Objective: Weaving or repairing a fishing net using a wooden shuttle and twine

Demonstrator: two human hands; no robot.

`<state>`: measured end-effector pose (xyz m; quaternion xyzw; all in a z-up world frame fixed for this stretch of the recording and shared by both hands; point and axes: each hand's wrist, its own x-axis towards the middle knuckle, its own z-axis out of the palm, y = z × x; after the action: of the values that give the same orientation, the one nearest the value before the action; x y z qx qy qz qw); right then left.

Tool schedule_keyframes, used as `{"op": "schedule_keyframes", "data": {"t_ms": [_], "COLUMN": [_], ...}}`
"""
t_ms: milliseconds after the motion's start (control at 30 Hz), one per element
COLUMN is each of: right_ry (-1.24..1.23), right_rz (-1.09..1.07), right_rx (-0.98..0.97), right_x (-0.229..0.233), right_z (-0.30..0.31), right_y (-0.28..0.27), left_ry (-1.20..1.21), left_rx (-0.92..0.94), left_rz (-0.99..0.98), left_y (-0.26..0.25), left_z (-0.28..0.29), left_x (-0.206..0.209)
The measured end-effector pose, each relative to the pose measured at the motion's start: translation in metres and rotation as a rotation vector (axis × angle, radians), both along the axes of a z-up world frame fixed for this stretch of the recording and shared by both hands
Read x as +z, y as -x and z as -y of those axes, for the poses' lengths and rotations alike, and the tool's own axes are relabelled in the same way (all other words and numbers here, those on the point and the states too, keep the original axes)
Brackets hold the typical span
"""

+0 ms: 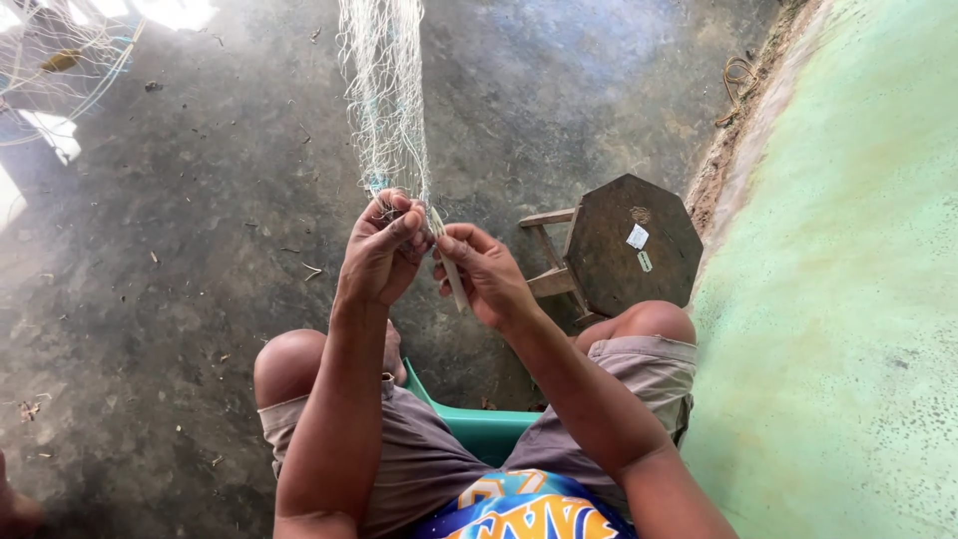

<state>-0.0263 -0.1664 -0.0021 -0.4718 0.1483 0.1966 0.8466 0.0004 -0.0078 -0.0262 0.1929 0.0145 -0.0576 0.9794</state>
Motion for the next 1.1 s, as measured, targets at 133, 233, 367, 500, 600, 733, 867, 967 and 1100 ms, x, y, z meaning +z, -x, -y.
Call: {"op": "schedule_keyframes", "data": {"t_ms": [133, 233, 367, 500, 600, 733, 867, 967, 1100], "right_ry": [0.062, 0.122, 0.131, 0.223, 0.292, 0.317, 0.286, 0.253, 0.218], "right_rz": [0.139, 0.342, 0.561, 0.749, 0.893, 0.995, 1.016, 0.964, 0.873], "right_rx": [-0.069, -0.125, -0.171, -0.342, -0.404, -0.472, -0.503, -0.512, -0.471], "right_x": [0.014, 0.034, 0.044, 0.036, 0.021, 0.029, 0.04, 0.048, 0.057], "right_z": [-0.012, -0.017, -0.014, -0.014, -0.009, 0.005, 0.024, 0.043, 0.071], "right_y": [-0.016, -0.026, -0.034, -0.034, -0.033, -0.023, -0.017, -0.021, -0.025], "left_ry": [-0.036, -0.048, -0.059, -0.131, -0.151, -0.158, -0.158, -0.165, -0.161], "left_rx": [0.011, 0.012, 0.069, 0.136, 0.177, 0.198, 0.191, 0.186, 0.19], "left_rz": [0.005, -0.008, -0.02, -0.02, -0.02, -0.03, -0.063, -0.068, -0.094], "left_y": [-0.001, 0.0, 0.0, 0.0, -0.002, -0.002, -0.003, -0.002, 0.001], "left_z": [0.0, 0.001, 0.002, 0.003, 0.006, 0.005, 0.006, 0.005, 0.003], "left_x": [-0.002, 0.005, 0.008, 0.006, 0.003, 0.0, -0.003, 0.0, 0.007]}}
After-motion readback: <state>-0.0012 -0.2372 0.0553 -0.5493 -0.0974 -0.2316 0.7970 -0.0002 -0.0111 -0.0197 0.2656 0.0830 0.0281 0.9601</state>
